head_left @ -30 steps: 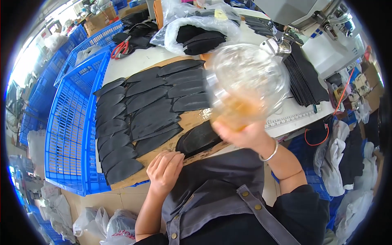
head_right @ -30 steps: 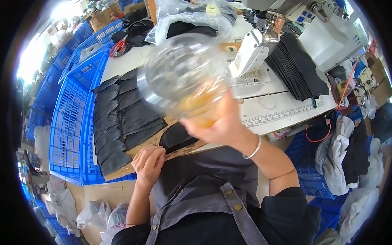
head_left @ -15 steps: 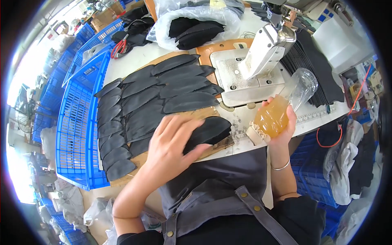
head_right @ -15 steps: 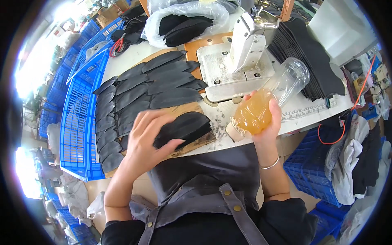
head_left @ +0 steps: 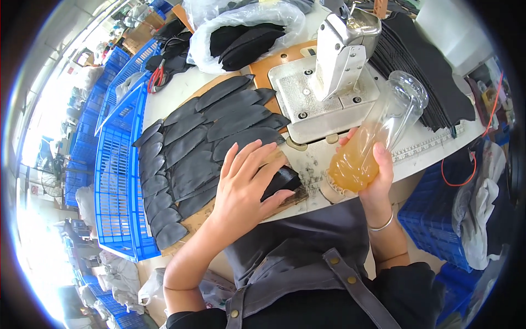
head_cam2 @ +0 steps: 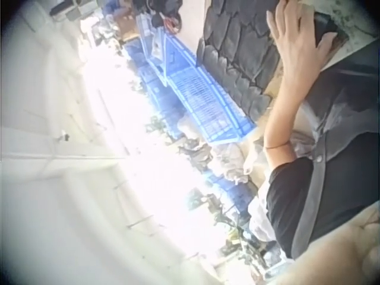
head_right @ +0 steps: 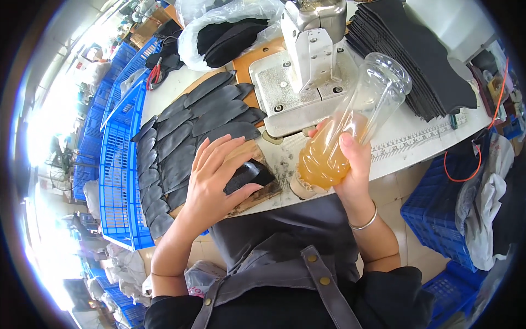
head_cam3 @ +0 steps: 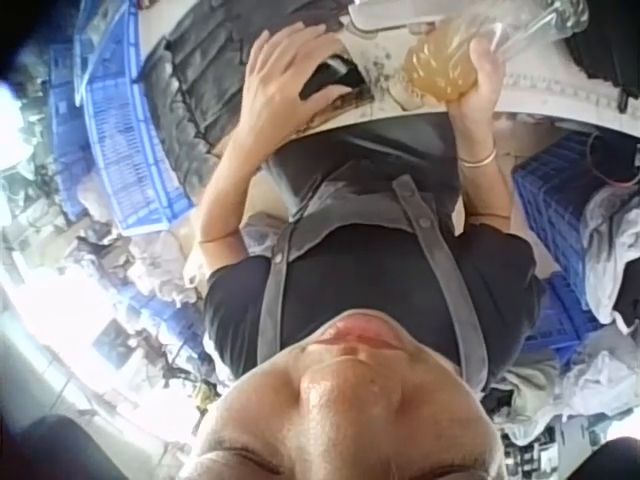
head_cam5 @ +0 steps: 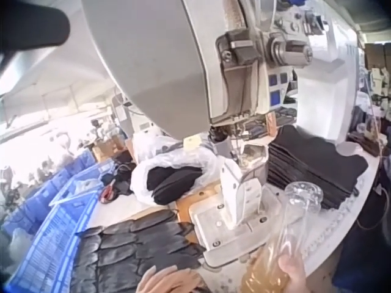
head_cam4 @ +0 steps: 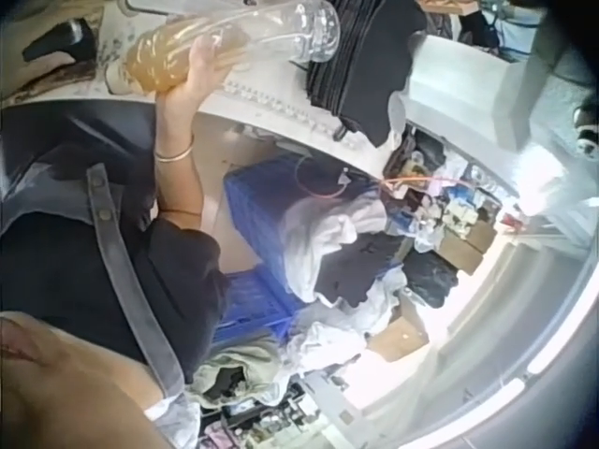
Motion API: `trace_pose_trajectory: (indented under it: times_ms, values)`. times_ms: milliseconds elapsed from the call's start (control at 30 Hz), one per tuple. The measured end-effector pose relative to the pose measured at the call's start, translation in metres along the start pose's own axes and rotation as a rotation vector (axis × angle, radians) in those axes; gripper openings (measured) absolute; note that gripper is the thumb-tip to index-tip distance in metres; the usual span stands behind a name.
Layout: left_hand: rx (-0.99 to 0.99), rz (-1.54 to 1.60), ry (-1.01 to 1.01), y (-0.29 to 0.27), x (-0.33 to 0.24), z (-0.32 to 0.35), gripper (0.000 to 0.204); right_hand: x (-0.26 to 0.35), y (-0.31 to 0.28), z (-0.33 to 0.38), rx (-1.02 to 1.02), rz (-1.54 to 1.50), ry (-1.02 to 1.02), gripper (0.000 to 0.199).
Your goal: Organize and sort black fabric shoe components on a workbench in a manufacturing setting.
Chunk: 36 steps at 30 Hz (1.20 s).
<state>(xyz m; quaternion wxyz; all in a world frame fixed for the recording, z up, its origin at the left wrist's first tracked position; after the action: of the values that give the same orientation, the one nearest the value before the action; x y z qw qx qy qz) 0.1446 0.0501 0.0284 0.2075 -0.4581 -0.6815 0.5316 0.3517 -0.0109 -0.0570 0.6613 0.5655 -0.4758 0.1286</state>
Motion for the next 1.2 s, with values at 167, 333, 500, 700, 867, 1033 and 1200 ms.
trace_pose_trajectory:
  times_ms: [167, 333, 500, 700, 867, 1033, 1200]
  values:
    - [-0.088, 0.055, -0.047, 0.007, 0.006, 0.005, 0.035, -0.002, 0.001, -0.001, 0.009, 0.001, -0.039, 0.05]
    - [-0.125, 0.162, -0.067, 0.007, 0.008, 0.006, 0.029, -0.002, 0.003, 0.001, 0.028, 0.003, -0.025, 0.05]
    - [-0.055, 0.186, -0.008, 0.008, -0.002, -0.005, 0.028, 0.005, 0.015, 0.005, 0.167, -0.03, -0.007, 0.062]
    - [-0.107, 0.221, -0.008, 0.009, 0.002, -0.004, 0.023, 0.006, 0.033, 0.015, 0.253, -0.019, 0.115, 0.073]
    - [-0.102, 0.255, 0.043, 0.009, 0.007, -0.003, 0.024, 0.006, 0.041, 0.014, 0.391, -0.093, 0.209, 0.079]
    - [-0.196, 0.232, -0.135, 0.004, 0.01, 0.002, 0.032, -0.003, 0.044, 0.01, 0.478, -0.335, 0.28, 0.076]
    - [-0.298, 0.314, -0.21, 0.008, 0.023, 0.021, 0.021, -0.013, 0.055, 0.02, 0.47, -0.293, 0.318, 0.077]
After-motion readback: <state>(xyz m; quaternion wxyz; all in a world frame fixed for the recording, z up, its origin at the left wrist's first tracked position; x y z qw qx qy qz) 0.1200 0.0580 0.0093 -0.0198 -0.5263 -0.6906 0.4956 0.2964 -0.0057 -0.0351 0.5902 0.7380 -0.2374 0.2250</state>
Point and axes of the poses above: each hand's wrist, its own z-axis away from the middle knuckle, its own y-axis out of the palm, x = y × z, the point moved 2 cm from there along -z, towards the middle knuckle, and after that the axes turned 2 degrees about -x, right-handed, at the moved point
